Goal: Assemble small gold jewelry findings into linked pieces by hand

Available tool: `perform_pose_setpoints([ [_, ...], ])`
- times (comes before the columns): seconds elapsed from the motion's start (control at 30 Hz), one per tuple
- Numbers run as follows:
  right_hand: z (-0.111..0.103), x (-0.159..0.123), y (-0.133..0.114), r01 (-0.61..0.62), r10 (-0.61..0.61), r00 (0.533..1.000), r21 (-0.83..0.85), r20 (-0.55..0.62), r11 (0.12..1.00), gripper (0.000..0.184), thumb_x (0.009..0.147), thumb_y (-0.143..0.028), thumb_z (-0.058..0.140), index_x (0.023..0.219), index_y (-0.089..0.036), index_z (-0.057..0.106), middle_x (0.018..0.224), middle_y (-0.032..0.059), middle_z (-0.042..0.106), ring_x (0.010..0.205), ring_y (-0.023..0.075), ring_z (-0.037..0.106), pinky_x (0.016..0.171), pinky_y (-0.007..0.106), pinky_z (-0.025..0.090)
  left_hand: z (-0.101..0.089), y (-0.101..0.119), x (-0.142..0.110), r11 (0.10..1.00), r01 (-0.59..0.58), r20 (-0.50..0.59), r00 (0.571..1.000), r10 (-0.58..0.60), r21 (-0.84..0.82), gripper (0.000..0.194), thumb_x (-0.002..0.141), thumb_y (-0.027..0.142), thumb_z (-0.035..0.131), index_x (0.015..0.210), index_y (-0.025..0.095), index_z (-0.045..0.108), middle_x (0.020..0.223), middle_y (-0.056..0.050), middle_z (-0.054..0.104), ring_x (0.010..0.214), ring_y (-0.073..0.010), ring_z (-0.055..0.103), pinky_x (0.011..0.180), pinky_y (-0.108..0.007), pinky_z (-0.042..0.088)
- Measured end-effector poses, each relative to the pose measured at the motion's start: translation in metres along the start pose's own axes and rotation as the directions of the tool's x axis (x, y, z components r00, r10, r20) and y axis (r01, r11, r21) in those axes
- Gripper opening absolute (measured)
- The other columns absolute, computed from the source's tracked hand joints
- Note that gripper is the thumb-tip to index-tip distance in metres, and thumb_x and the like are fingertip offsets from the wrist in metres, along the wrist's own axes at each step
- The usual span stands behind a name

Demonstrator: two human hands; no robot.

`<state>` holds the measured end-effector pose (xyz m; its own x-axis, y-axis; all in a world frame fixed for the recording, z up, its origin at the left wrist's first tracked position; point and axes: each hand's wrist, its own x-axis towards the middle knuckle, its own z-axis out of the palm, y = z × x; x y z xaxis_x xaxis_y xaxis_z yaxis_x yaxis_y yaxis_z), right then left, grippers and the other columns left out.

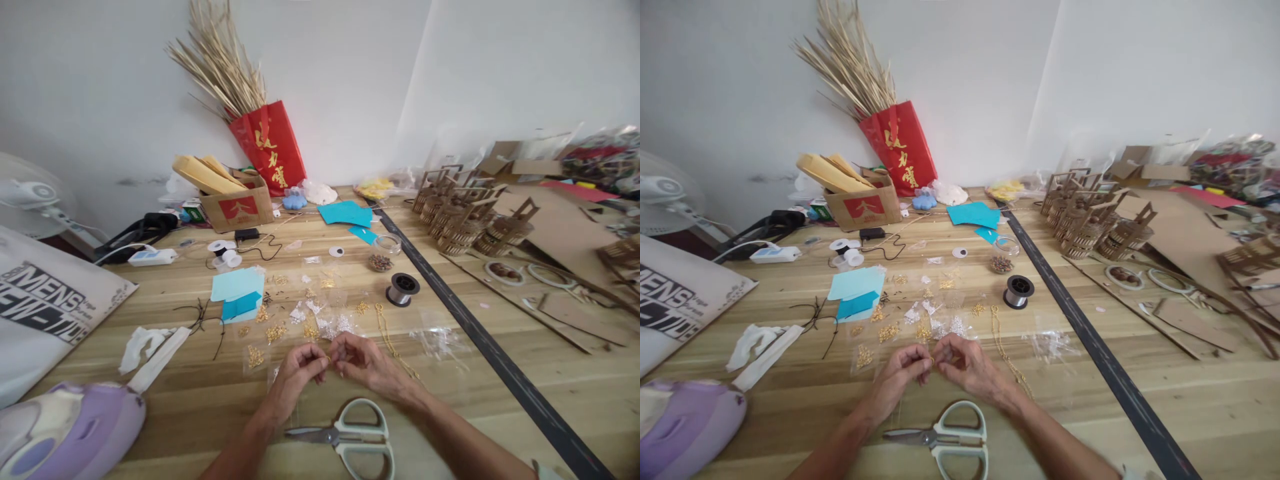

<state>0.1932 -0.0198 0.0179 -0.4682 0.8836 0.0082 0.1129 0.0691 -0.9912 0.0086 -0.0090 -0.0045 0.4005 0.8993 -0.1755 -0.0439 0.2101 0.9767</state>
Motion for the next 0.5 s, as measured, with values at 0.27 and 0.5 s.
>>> perform_pose_setpoints([
  [0.27, 0.0006, 0.0041, 0.0084, -0.028, 0.025, 0.996, -0.039, -0.082, 0.999, 0.007, 0.079, -0.016, 0.058, 0.086, -0.015, 0.057, 0.068, -0.0029, 0.053, 0.059, 0.0093, 0.046, 0.053, 0.020, 0.035, 0.0007, 0.0010, -0.0010, 1.000, 0.011, -0.027, 1.000, -0.011, -0.008, 0.018, 0.074, 0.029, 0.065, 0.065, 0.015, 0.058, 0.055, 0.002, 0.055, 0.055, -0.0115, 0.049, 0.055, -0.022, 0.039],
  [0.5, 0.0008, 0.0034, 0.0024, -0.076, 0.062, 0.992, -0.131, -0.110, 0.988, 0.006, 0.080, -0.016, 0.053, 0.076, -0.015, 0.057, 0.060, -0.0036, 0.050, 0.055, 0.0091, 0.044, 0.051, 0.019, 0.032, 0.0015, 0.0033, -0.0015, 1.000, 0.028, -0.034, 0.999, -0.028, 0.001, 0.018, 0.073, 0.030, 0.065, 0.066, 0.015, 0.058, 0.056, 0.001, 0.056, 0.054, -0.0118, 0.050, 0.056, -0.023, 0.040],
])
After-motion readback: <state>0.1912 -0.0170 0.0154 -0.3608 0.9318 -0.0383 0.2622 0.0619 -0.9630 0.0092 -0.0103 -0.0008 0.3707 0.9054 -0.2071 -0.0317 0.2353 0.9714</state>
